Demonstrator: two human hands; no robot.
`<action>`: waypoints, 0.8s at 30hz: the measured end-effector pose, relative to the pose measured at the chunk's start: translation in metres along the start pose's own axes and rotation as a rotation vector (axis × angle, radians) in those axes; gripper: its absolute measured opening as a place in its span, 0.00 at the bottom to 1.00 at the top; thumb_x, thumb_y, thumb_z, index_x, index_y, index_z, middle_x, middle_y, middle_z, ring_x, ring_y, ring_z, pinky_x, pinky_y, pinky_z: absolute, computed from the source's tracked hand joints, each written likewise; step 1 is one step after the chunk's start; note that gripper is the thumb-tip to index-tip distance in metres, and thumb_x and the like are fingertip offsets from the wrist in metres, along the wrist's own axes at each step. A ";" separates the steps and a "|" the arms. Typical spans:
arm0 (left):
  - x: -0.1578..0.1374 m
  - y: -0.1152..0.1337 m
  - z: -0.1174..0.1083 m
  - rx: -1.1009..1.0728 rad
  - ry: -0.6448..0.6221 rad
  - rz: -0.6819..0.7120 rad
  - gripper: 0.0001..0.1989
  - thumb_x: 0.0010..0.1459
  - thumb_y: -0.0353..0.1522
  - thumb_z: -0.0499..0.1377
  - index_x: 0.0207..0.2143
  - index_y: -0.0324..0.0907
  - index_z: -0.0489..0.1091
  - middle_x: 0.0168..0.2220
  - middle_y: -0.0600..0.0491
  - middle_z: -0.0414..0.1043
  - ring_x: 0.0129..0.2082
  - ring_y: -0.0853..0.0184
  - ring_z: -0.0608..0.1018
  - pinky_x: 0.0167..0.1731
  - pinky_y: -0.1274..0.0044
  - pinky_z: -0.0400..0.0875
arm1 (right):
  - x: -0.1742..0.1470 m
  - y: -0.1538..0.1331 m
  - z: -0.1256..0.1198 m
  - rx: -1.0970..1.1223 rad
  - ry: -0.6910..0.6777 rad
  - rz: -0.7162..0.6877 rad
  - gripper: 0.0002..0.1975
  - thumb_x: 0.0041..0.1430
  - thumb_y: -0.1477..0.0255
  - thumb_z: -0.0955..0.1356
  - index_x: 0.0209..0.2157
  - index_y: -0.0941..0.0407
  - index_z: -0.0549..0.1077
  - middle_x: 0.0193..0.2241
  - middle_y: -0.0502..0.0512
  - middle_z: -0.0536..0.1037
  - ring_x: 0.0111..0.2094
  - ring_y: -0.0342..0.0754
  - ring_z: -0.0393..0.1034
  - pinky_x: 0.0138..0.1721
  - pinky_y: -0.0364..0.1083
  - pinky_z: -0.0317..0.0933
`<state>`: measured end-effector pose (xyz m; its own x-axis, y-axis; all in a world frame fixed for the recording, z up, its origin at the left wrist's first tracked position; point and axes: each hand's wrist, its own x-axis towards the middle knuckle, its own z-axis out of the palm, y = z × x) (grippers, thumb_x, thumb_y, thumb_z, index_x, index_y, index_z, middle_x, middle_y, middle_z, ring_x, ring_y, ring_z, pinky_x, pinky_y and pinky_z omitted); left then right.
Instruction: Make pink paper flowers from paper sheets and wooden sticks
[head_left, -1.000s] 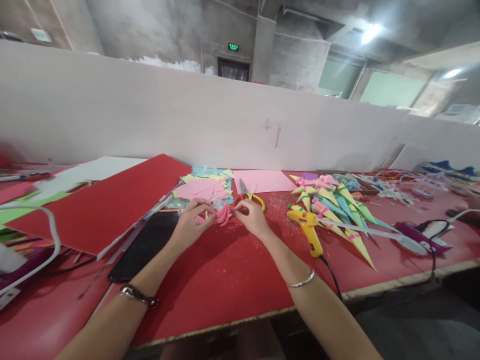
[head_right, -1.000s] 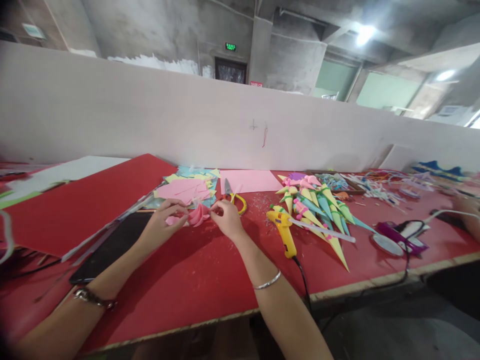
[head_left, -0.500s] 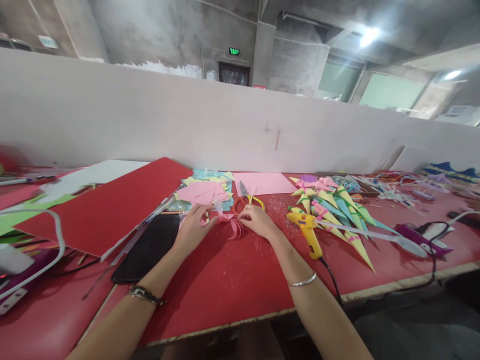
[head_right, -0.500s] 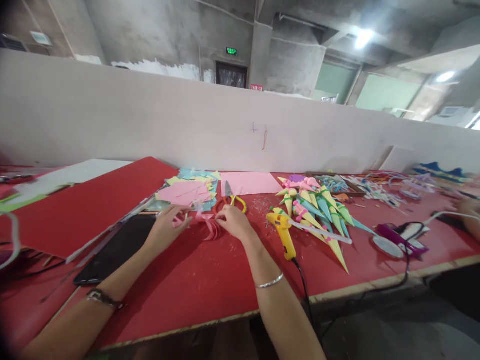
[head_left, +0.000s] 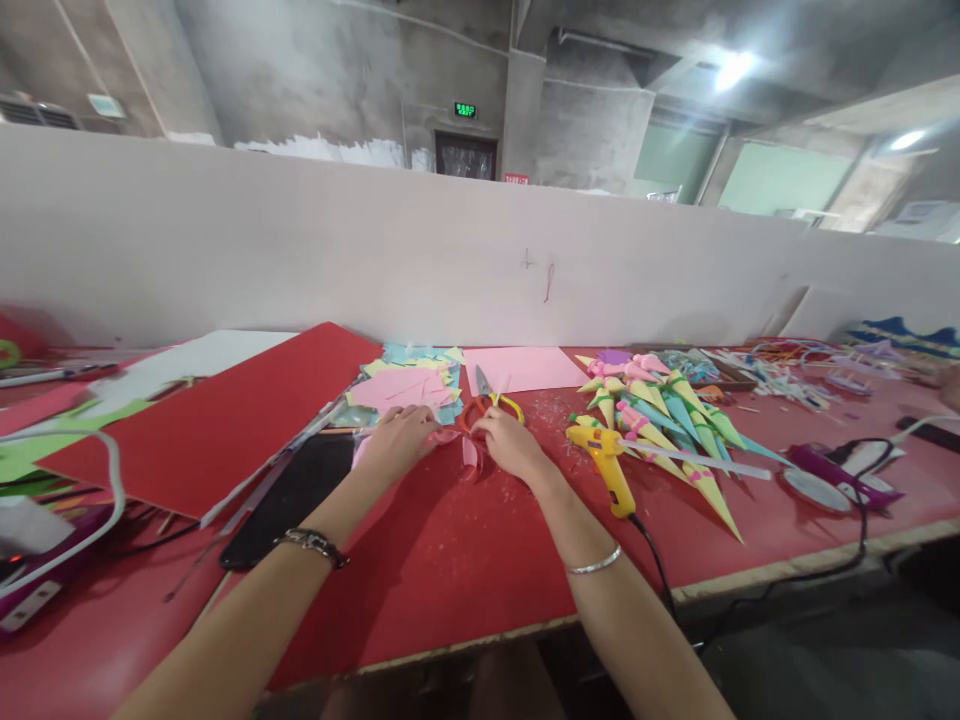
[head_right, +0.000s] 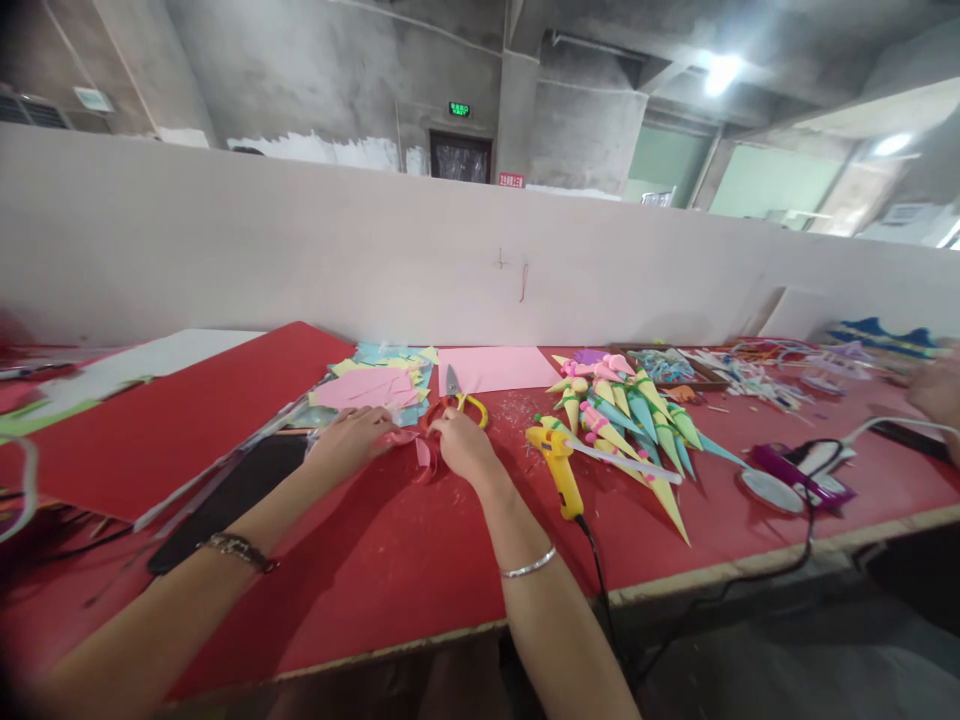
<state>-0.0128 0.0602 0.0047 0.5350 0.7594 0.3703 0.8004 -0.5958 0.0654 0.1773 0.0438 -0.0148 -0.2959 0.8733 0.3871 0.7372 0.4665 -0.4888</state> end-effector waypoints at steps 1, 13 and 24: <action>0.001 0.000 0.000 -0.017 0.003 -0.009 0.06 0.49 0.26 0.55 0.27 0.43 0.72 0.33 0.49 0.71 0.37 0.59 0.72 0.42 0.67 0.59 | 0.000 -0.001 0.000 0.009 0.023 0.005 0.16 0.51 0.84 0.57 0.33 0.57 0.72 0.35 0.56 0.69 0.36 0.46 0.65 0.37 0.44 0.57; -0.003 0.015 -0.007 -0.580 0.241 -0.219 0.07 0.51 0.35 0.51 0.29 0.41 0.65 0.29 0.52 0.73 0.30 0.68 0.75 0.31 0.78 0.69 | 0.002 -0.030 0.013 0.396 0.291 0.050 0.07 0.53 0.66 0.61 0.30 0.55 0.60 0.26 0.49 0.68 0.28 0.42 0.66 0.31 0.41 0.60; -0.010 0.020 0.002 -0.911 0.291 -0.214 0.10 0.47 0.40 0.54 0.26 0.42 0.63 0.31 0.52 0.71 0.31 0.68 0.74 0.33 0.76 0.69 | 0.006 -0.025 0.016 0.894 0.205 0.031 0.10 0.46 0.67 0.66 0.27 0.55 0.61 0.27 0.47 0.67 0.30 0.42 0.66 0.34 0.42 0.61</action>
<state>-0.0017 0.0416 0.0002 0.2176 0.8537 0.4732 0.2920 -0.5195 0.8030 0.1472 0.0400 -0.0130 -0.1078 0.8848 0.4533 -0.0271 0.4532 -0.8910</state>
